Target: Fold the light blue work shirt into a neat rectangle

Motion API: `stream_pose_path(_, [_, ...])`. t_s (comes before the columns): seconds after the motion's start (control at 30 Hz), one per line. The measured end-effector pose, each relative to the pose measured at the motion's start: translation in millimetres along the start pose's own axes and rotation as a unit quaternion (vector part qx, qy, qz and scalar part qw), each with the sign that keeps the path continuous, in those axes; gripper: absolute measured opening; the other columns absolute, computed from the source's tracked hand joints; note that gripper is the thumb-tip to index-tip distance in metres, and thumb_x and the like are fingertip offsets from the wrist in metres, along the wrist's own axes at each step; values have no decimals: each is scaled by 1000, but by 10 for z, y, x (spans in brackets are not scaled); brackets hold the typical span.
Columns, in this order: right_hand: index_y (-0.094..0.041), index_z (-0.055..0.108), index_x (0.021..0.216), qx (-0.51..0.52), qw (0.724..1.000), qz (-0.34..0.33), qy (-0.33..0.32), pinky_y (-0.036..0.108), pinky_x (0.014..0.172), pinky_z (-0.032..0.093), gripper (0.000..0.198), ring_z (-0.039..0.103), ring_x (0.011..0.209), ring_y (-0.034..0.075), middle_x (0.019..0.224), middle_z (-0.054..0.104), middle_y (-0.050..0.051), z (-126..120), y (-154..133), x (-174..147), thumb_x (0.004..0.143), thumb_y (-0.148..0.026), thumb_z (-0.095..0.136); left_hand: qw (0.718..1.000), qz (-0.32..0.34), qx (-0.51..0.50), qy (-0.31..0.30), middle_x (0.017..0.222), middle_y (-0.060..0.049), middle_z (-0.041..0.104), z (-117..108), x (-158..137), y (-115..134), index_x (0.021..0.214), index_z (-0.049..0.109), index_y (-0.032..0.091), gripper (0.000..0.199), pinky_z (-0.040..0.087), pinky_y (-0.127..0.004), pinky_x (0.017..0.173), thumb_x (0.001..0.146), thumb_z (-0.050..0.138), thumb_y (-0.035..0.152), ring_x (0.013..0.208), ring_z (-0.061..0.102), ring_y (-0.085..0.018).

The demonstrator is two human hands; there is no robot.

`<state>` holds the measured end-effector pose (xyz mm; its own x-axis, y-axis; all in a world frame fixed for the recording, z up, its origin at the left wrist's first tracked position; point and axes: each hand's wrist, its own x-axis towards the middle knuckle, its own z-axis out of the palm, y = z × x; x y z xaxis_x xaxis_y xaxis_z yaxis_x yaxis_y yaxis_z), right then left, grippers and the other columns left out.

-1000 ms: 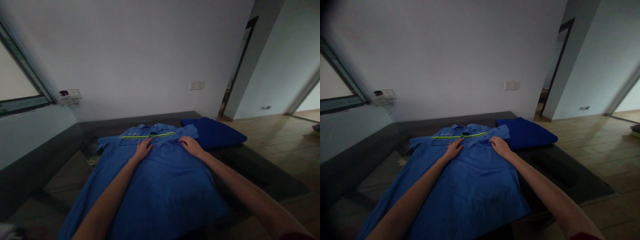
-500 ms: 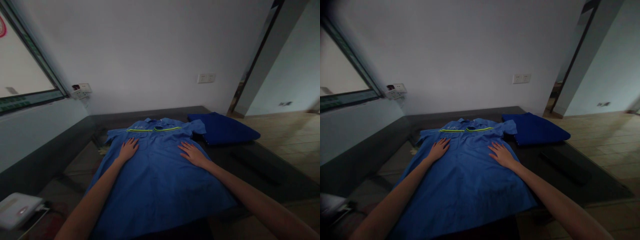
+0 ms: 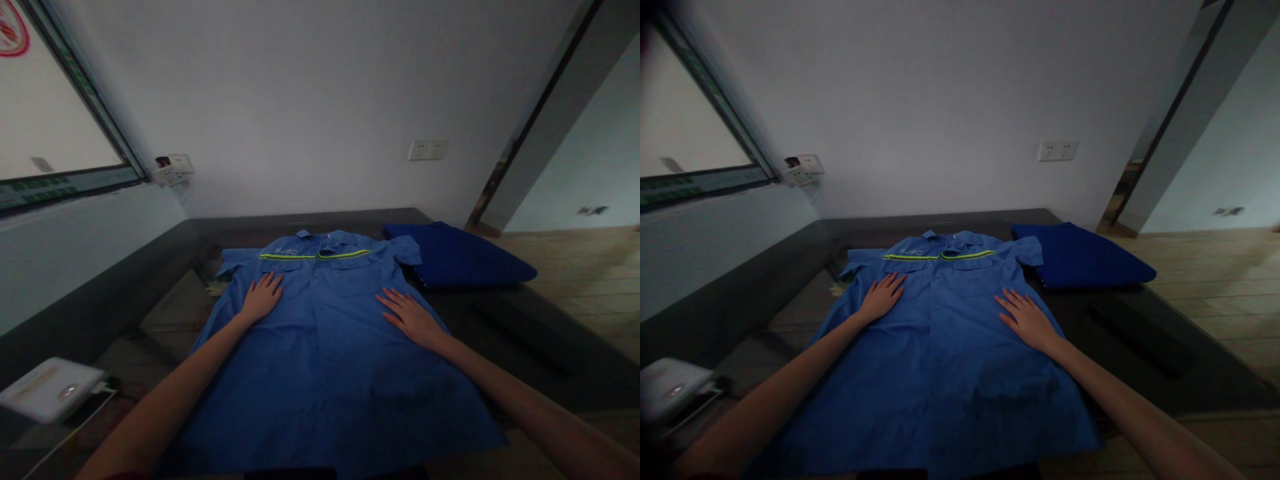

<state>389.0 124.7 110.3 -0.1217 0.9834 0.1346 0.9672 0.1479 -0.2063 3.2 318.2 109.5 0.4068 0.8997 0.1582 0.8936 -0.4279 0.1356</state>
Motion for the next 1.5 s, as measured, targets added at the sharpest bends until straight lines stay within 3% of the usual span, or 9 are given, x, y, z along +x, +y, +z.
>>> stream_pose_path(0.1, [-30,41,142,5,1000,3,1,49,115,19,54,27,140,25,151,32,3,-13,-22,-42,94,-53,32,1000,3,-21,6,150,-7,36,-37,7,18,140,41,28,48,23,-56,111,94,34,41,139,29,-27])
stream_pose_path(0.2, [-26,49,136,43,999,0,14,47,114,24,54,31,138,25,148,39,6,-95,-17,-64,92,-54,35,998,20,-52,17,142,-8,46,-212,15,-80,129,53,22,42,32,-43,110,92,40,37,132,41,-23])
stream_pose_path(0.33, [-22,61,120,103,986,38,127,44,106,37,47,49,124,27,130,57,11,-357,165,-149,90,-51,39,998,-34,-4,50,125,-8,58,-599,-157,-521,118,57,20,35,39,-32,105,91,42,35,117,54,-20])
stream_pose_path(0.43, [-20,64,110,112,975,94,166,42,91,48,39,62,102,27,111,66,11,-523,395,-180,87,-45,44,994,-108,29,12,115,-21,60,-778,-357,-914,114,56,7,45,44,-46,94,89,44,42,106,59,-33])
stream_pose_path(0.53, [-17,64,105,75,978,158,112,37,78,50,36,65,88,24,98,68,10,-534,518,-101,86,-41,46,986,-154,31,-64,105,-22,65,-765,-459,-1107,104,58,5,48,49,-40,82,87,47,48,97,64,-33])
stream_pose_path(0.77, [-20,59,98,-54,969,239,26,31,62,44,26,65,86,25,95,68,9,-411,326,157,91,-41,45,986,-149,-6,-79,111,-16,67,-634,-498,-885,106,58,12,33,47,-31,89,85,46,34,103,64,-26])
stream_pose_path(0.97, [-23,59,102,-51,956,287,3,30,60,41,27,66,83,25,94,69,9,-478,478,-73,92,-41,43,984,-139,-82,-70,101,-7,72,-740,-826,-875,93,64,19,27,49,-32,89,77,48,35,102,65,-27])
stream_pose_path(1.13, [-24,60,92,-23,956,291,-16,30,61,41,25,66,82,25,89,69,7,-506,518,-313,90,-42,44,974,-127,-115,-151,111,-9,70,-785,-1130,-941,99,65,18,42,46,-34,95,76,44,46,105,64,-28])
stream_pose_path(1.5, [-22,62,88,0,965,249,-81,29,62,42,22,66,79,23,85,68,7,-578,475,-488,85,-39,49,965,-100,-136,-201,116,-4,68,-945,-1363,-950,95,70,24,43,43,-33,101,70,49,51,110,61,-29])
